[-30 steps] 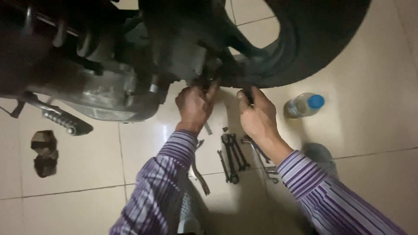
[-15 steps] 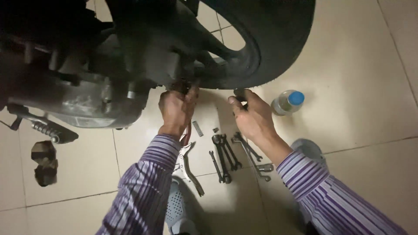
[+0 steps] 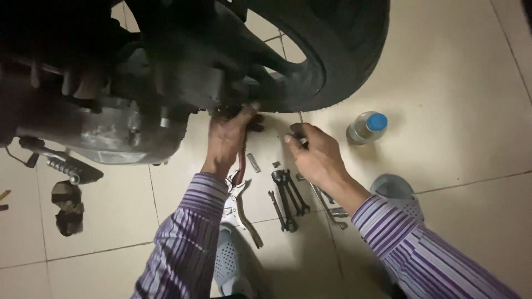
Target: The person sits on a small stool and works on the rear wheel area of a motorcycle. They use a wrench to tighten a bolt on the brake assembly, then use pliers to adjust a cable or spring mechanism near the wheel hub.
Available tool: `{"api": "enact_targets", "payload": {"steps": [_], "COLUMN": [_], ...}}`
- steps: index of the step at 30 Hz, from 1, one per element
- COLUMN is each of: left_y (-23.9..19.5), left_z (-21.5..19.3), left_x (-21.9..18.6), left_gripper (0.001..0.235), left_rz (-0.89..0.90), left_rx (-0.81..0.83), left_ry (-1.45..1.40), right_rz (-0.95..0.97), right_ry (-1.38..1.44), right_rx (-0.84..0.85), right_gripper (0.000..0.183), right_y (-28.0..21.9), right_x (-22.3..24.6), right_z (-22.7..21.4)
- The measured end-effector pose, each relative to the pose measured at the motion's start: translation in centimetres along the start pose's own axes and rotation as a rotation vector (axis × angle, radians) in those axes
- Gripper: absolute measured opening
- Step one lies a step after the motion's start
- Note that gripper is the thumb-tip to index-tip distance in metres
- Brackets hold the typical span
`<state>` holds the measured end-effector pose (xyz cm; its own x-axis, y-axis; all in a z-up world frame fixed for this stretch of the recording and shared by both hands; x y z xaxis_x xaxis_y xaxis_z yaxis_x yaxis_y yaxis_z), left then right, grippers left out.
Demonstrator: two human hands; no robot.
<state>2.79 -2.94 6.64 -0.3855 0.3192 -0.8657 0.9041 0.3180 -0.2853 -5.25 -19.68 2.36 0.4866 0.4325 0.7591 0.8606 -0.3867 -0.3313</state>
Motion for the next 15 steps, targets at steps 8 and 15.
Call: {"api": "enact_targets", "payload": {"steps": [8,15], "left_y": [1.0,1.5], "left_z": [1.8,0.7], "left_x": [5.8,5.7], "left_gripper": [0.024,0.094], "left_rz": [-0.661,-0.879], "left_rx": [0.402,0.413], "left_ry": [-1.121,-1.502], "right_rz": [0.079,-0.661], "right_ry": [0.218,0.357], "right_rx": [-0.158,-0.593], "right_gripper": [0.032,0.044], "right_y": [0.2,-3.3], "right_x": [1.5,12.2], "right_z": [2.1,1.6]}}
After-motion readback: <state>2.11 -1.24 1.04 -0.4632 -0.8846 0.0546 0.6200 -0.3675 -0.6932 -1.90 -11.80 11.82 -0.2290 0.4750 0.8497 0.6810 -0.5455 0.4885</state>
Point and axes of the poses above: each hand's wrist, its own y-axis towards the middle knuckle, its own z-axis out of the palm, x = y × z, the point moved 5 cm from there along y, towards the middle knuckle, and after that the axes turned 15 degrees about -x, right-handed, at the moved point
